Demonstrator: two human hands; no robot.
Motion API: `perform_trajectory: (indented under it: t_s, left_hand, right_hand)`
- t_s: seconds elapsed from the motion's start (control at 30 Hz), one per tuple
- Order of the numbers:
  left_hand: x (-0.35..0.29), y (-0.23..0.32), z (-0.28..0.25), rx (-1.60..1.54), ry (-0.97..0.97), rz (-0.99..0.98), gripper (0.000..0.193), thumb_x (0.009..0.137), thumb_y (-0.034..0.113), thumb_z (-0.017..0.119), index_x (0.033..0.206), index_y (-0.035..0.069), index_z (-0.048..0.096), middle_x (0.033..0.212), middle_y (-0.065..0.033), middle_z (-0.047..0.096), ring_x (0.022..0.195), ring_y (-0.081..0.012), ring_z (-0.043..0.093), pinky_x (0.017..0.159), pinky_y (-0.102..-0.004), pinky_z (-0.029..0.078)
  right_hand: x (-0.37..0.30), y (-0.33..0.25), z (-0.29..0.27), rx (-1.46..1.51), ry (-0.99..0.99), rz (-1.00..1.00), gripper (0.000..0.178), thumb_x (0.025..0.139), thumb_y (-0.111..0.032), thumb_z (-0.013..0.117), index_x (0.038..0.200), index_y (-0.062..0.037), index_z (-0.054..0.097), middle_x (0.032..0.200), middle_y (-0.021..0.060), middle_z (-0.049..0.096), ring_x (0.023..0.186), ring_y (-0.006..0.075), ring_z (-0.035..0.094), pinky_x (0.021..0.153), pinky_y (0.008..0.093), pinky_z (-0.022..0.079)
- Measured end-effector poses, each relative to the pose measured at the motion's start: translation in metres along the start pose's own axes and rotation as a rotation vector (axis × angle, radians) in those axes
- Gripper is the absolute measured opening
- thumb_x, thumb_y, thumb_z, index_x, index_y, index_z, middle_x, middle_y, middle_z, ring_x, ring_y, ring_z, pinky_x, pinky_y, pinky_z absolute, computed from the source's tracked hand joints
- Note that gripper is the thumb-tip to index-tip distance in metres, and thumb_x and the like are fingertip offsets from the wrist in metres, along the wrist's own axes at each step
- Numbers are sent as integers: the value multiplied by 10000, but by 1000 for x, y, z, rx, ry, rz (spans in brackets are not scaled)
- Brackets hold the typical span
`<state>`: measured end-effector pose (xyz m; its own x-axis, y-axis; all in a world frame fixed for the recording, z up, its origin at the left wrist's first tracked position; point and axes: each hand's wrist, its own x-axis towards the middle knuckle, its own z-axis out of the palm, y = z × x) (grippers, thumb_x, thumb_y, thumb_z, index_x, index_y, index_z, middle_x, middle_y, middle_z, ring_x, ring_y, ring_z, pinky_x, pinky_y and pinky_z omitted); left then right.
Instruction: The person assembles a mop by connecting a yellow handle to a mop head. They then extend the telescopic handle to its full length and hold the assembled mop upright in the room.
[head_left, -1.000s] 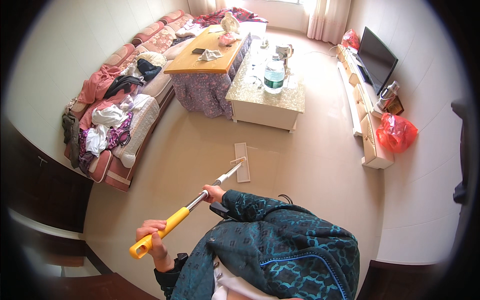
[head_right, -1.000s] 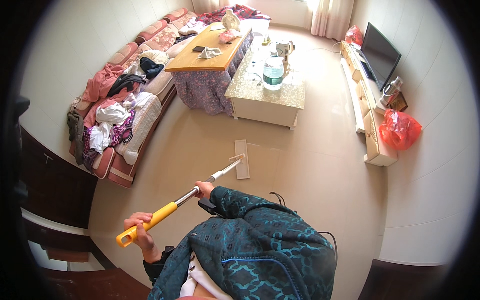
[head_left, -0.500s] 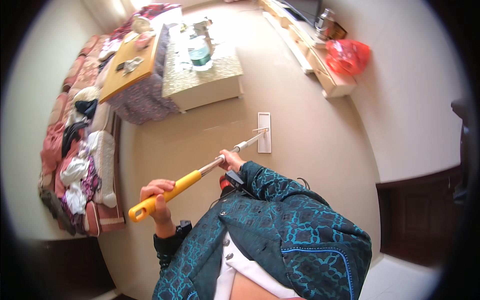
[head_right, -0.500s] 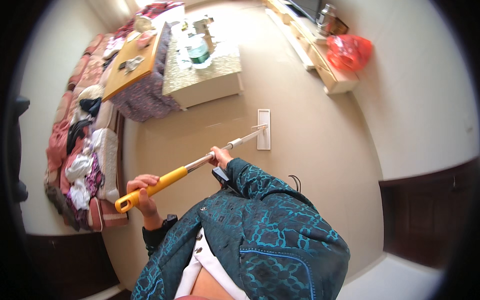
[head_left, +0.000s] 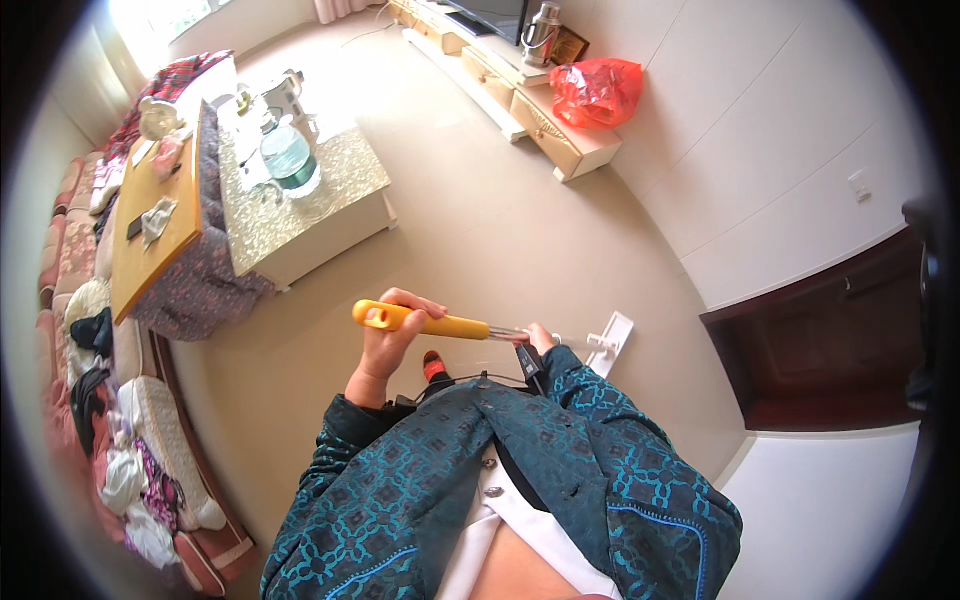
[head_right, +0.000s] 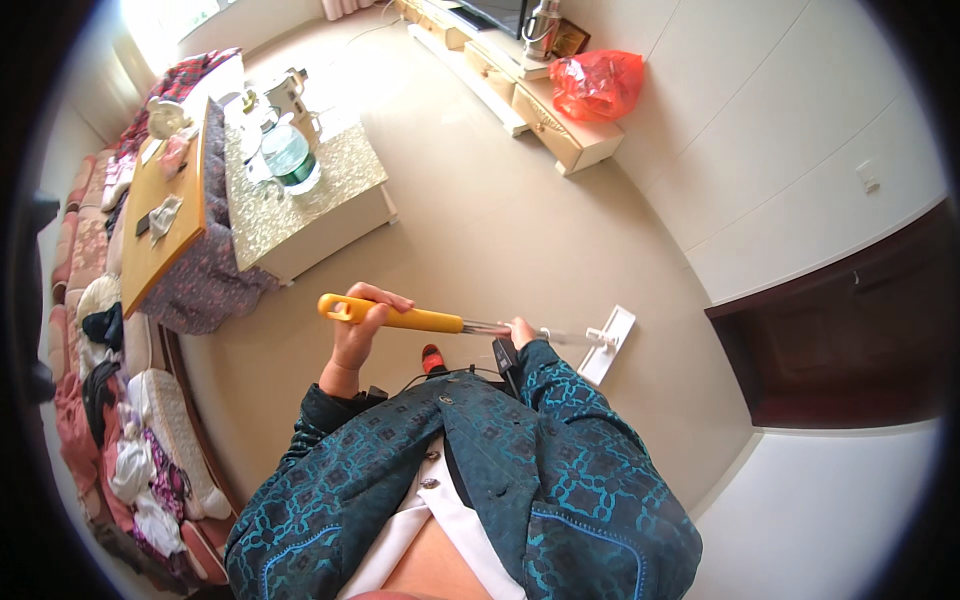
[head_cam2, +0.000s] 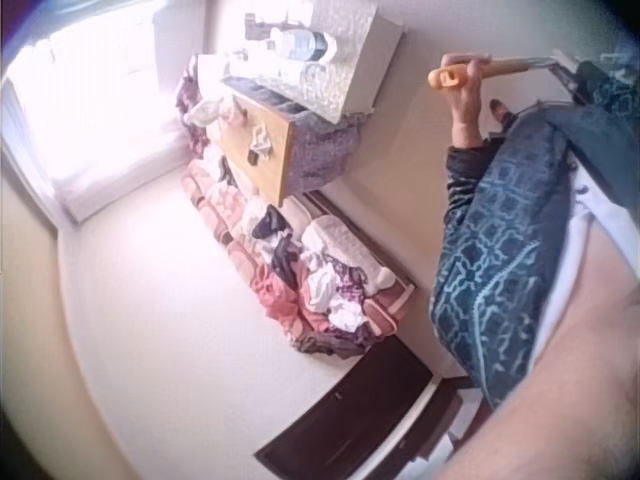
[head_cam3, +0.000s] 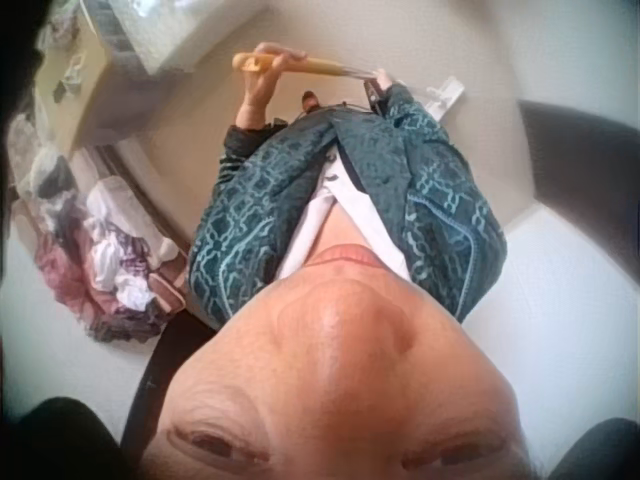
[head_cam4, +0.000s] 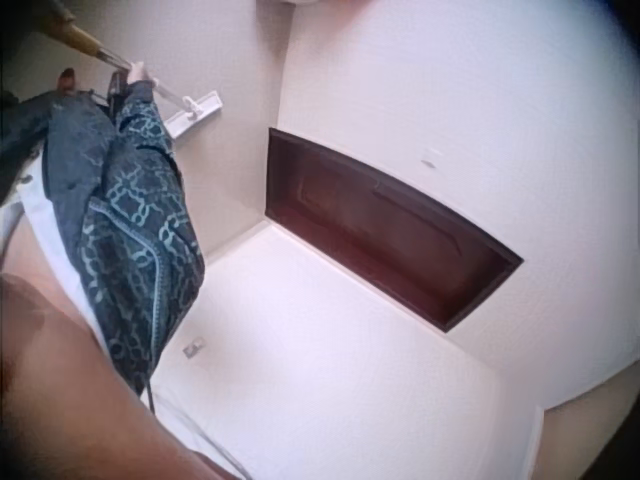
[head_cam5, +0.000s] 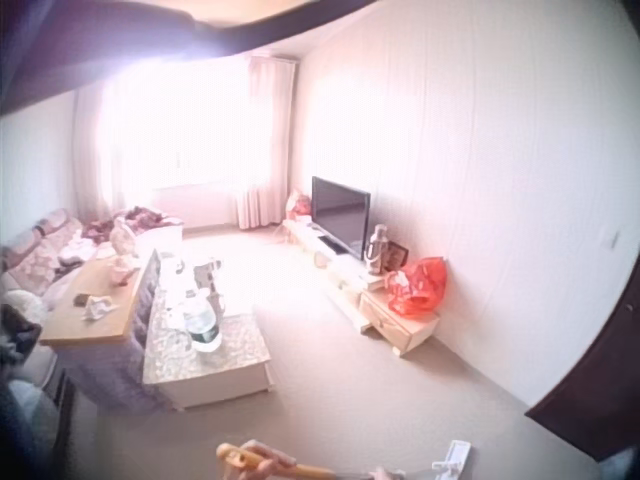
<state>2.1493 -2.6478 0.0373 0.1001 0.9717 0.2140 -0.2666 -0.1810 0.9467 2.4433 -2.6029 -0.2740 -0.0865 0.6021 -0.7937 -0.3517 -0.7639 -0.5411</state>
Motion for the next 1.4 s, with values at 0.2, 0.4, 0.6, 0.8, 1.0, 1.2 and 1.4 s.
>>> perform_trajectory:
  t_s: [0.2,0.4,0.6,0.8,1.0,1.2,1.4]
  left_hand:
    - [78,-18,-30,-57,-264,-114,56,833,3,558,881,26,541,863,-106,651,919,-235,643,880,-395,503]
    - [119,-16,-54,-112,-360,-67,50,818,28,607,848,29,567,846,-97,654,885,-198,640,818,-341,510]
    - [113,2,-103,-76,-147,26,67,816,-13,606,856,21,566,876,-101,658,906,-200,636,840,-339,506]
    - [87,29,-130,61,115,195,132,779,-90,584,863,9,557,891,-123,657,930,-241,640,882,-382,502]
    - [108,41,-129,351,294,413,149,734,-77,601,833,27,560,852,-125,667,861,-265,652,834,-386,518]
    - [205,34,-101,682,240,625,104,777,52,645,794,61,543,753,-85,665,743,-249,669,740,-355,517]
    - [318,9,-72,558,359,666,153,833,147,647,775,78,523,701,-75,661,686,-225,657,716,-346,483]
  right_hand:
    - [4,-22,-9,-160,-18,153,433,905,-337,312,866,-1,583,720,152,618,640,253,581,595,363,491]
    - [11,-52,35,24,54,151,344,890,-317,434,782,-15,559,628,85,561,508,198,484,532,301,463]
    - [45,-96,120,-246,4,251,474,874,-379,369,817,-2,651,690,115,626,499,225,527,485,337,436]
    - [66,-138,237,-477,-146,132,344,874,-346,447,813,-38,589,728,131,633,605,226,574,577,353,487]
    - [127,-165,335,-219,-256,228,290,853,-378,565,819,-91,545,670,57,580,604,196,593,573,332,525]
    - [152,-229,382,-131,-337,34,199,824,-235,640,884,-67,550,805,49,574,706,196,613,636,348,564]
    - [194,-323,367,-187,-354,84,220,828,-275,650,870,-78,562,795,44,577,653,171,595,575,309,543]
